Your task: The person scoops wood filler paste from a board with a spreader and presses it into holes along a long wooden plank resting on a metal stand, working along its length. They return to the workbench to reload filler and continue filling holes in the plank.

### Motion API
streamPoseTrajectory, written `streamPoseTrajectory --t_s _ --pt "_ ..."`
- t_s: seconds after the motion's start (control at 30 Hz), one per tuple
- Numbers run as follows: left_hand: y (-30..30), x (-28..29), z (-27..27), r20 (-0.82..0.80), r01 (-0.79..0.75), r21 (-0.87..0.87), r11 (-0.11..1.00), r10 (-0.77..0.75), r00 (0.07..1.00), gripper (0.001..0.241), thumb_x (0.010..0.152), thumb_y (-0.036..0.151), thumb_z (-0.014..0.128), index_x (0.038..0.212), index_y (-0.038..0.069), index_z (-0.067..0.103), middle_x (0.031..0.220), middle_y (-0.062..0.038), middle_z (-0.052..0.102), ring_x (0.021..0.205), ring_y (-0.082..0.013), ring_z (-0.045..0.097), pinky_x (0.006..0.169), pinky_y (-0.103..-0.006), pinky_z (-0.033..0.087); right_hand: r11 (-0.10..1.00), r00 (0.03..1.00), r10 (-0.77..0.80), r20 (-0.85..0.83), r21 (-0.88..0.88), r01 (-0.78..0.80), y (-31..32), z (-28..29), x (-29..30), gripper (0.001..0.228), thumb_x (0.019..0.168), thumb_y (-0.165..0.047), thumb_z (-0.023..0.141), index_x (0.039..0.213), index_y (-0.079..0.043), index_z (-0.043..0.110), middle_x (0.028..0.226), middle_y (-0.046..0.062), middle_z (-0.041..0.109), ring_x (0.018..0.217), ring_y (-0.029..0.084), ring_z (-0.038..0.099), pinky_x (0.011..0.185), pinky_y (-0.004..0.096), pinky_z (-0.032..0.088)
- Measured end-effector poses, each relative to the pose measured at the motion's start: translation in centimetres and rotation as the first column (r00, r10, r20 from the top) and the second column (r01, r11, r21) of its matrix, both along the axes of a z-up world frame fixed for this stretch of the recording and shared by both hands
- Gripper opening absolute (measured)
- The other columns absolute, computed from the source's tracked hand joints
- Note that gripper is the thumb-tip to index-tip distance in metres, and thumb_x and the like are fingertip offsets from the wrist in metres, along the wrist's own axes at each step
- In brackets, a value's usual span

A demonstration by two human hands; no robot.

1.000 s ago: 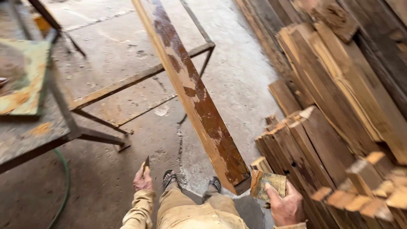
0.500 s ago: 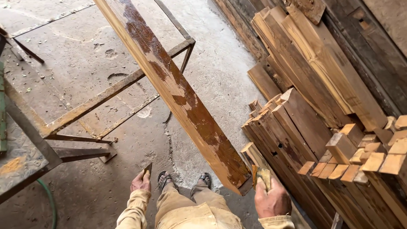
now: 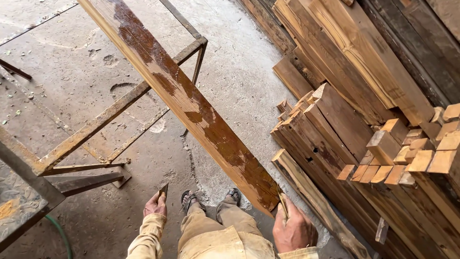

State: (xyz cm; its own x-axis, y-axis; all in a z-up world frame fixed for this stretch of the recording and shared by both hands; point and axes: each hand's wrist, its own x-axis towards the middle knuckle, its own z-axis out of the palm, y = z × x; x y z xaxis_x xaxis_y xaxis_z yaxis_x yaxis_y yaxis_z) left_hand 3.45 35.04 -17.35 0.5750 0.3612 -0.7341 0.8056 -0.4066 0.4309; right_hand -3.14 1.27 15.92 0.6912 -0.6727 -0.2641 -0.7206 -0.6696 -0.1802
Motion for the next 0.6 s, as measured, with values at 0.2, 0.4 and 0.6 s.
streamPoseTrajectory --t_s 0.2,0.4,0.6 --pt "-0.1 0.6 1.9 0.023 -0.005 0.007 1.0 0.005 1.0 0.042 0.098 0.045 0.061 0.135 0.026 0.071 0.114 -0.01 0.079 0.1 -0.0272 0.073 0.091 -0.0388 0.054 0.99 0.986 0.141 0.094 -0.035 -0.138 -0.7 -0.8 -0.6 0.042 0.088 -0.023 0.064 0.129 -0.015 0.069 0.115 0.013 0.076 0.101 0.032 0.074 0.087 0.042 0.058" --pt "-0.4 0.2 0.1 0.051 -0.007 0.003 1.0 0.006 0.999 0.042 0.097 0.044 0.063 0.133 0.025 0.073 0.112 -0.01 0.079 0.098 -0.0258 0.073 0.089 -0.0376 0.054 0.965 0.964 0.263 0.026 0.003 -0.263 -2.4 -2.0 -1.4 0.041 0.092 -0.024 0.061 0.13 -0.009 0.067 0.115 0.014 0.077 0.1 0.028 0.075 0.089 0.039 0.059" --pt "-1.1 0.5 1.1 0.011 -0.024 -0.004 1.0 0.024 1.0 0.04 0.098 0.043 0.062 0.133 0.027 0.073 0.107 -0.011 0.08 0.094 -0.0273 0.074 0.085 -0.0391 0.055 0.961 0.966 0.248 0.066 0.108 -0.254 -3.9 -0.5 -1.3 0.04 0.095 -0.027 0.056 0.131 -0.016 0.069 0.115 0.011 0.078 0.095 0.024 0.078 0.084 0.037 0.062"
